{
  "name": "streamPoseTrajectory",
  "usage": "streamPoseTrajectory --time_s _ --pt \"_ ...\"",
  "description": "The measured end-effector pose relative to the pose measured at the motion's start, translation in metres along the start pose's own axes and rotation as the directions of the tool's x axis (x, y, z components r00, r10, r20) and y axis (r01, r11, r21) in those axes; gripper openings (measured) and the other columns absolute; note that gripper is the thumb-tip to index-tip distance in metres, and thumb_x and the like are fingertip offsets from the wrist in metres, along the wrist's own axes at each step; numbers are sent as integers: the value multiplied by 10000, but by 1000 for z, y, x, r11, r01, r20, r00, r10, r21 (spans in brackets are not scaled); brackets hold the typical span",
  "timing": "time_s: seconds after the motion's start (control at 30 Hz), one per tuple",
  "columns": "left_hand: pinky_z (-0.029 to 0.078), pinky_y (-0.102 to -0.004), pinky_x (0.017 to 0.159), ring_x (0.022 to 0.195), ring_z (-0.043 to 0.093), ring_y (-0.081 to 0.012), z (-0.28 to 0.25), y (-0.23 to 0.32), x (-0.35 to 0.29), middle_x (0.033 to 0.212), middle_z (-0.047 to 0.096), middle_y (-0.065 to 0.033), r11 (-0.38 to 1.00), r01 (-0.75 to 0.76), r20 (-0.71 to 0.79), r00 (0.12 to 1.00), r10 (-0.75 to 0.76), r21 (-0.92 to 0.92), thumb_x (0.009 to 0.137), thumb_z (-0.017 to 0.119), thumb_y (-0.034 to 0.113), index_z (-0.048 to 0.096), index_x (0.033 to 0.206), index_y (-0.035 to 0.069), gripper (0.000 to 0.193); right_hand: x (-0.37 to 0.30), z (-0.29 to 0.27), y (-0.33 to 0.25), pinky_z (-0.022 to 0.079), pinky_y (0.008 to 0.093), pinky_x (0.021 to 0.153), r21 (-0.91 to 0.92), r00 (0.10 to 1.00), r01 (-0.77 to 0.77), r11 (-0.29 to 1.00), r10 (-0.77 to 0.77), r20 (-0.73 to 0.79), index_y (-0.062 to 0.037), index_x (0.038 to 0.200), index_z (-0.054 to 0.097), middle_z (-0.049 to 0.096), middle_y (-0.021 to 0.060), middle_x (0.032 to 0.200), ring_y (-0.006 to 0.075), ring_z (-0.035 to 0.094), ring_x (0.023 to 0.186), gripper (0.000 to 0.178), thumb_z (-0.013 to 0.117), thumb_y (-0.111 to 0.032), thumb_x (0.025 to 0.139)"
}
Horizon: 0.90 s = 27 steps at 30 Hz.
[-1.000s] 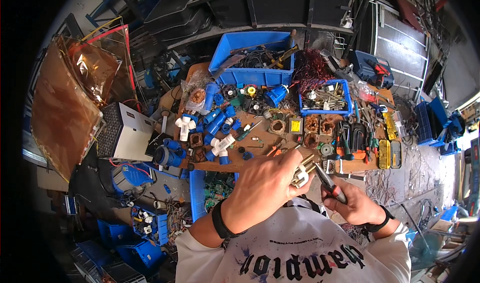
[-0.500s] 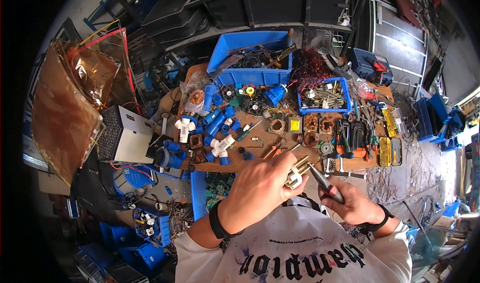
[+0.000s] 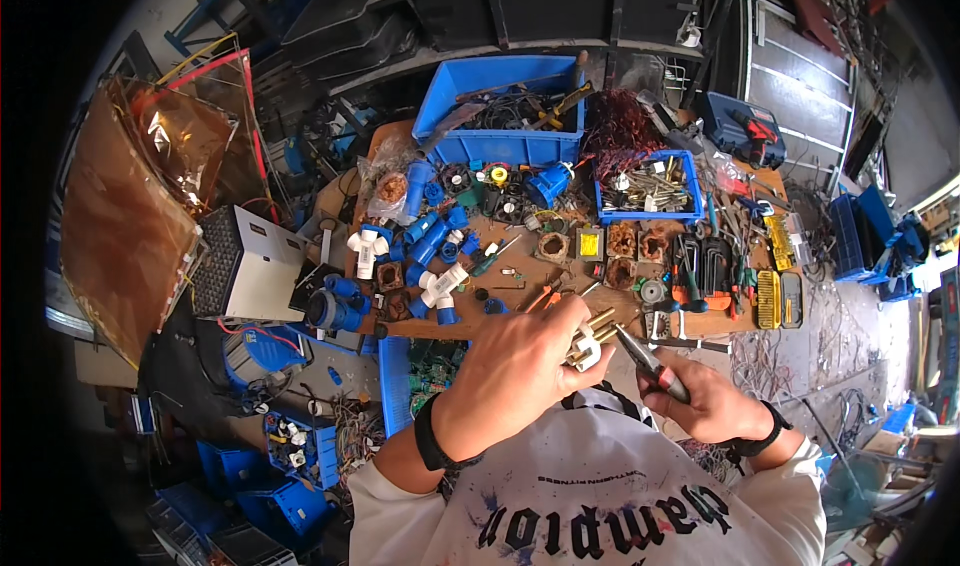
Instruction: The person uses pliers to adjust the internal metal prongs of a white electrical plug. They repeatedly squeeze and release the prongs while rotating the plug to access different angles. The person continues this adjustment process throughout the clip without completing the task or moving to another object.
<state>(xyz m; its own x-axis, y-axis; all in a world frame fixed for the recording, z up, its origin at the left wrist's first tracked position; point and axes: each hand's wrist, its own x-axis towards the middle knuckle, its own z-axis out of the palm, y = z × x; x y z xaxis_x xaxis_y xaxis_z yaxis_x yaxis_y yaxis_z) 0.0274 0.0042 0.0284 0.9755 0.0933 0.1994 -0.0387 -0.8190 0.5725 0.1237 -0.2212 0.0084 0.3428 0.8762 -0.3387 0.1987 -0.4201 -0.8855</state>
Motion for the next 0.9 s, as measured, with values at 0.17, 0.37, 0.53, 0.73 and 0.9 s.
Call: streamPoseTrajectory --time_s 0.17,0.37,0.53,0.73,0.9 --pt "507 -376 514 575 650 -288 0 -1 0 636 639 -117 1000 -27 -13 1000 27 -15 760 775 259 562 875 55 317 1 0 1 447 328 716 43 999 -26 999 24 41 -37 1010 508 536 89 803 215 548 759 129 579 -101 924" --pt "492 -383 498 546 630 -283 1 -3 -1 620 626 -102 997 -67 -19 997 68 44 759 777 255 546 864 63 318 3 0 8 440 327 724 106 996 -22 994 12 87 -38 1001 501 531 90 801 206 526 762 128 576 -111 928" --pt "481 -405 523 569 617 -295 0 -3 -2 639 600 -122 995 -82 13 997 82 61 821 717 258 493 836 41 312 4 -1 6 443 335 728 88 996 -21 996 13 94 -37 999 502 534 96 803 219 536 767 138 582 -124 929" --pt "499 -401 554 618 637 -305 4 -7 0 710 626 -127 998 -46 -62 997 43 -47 809 739 229 517 925 35 317 6 6 2 459 358 731 27 996 48 998 -46 -75 -24 1042 509 586 131 873 273 594 825 191 604 -128 913" --pt "508 -383 630 737 647 -312 7 -11 -4 875 636 -152 982 -2 -88 996 -15 -190 813 750 216 512 1083 21 409 3 3 -10 462 330 732 -77 977 -46 996 29 -211 -11 1134 510 566 101 868 213 561 784 323 652 -86 853"
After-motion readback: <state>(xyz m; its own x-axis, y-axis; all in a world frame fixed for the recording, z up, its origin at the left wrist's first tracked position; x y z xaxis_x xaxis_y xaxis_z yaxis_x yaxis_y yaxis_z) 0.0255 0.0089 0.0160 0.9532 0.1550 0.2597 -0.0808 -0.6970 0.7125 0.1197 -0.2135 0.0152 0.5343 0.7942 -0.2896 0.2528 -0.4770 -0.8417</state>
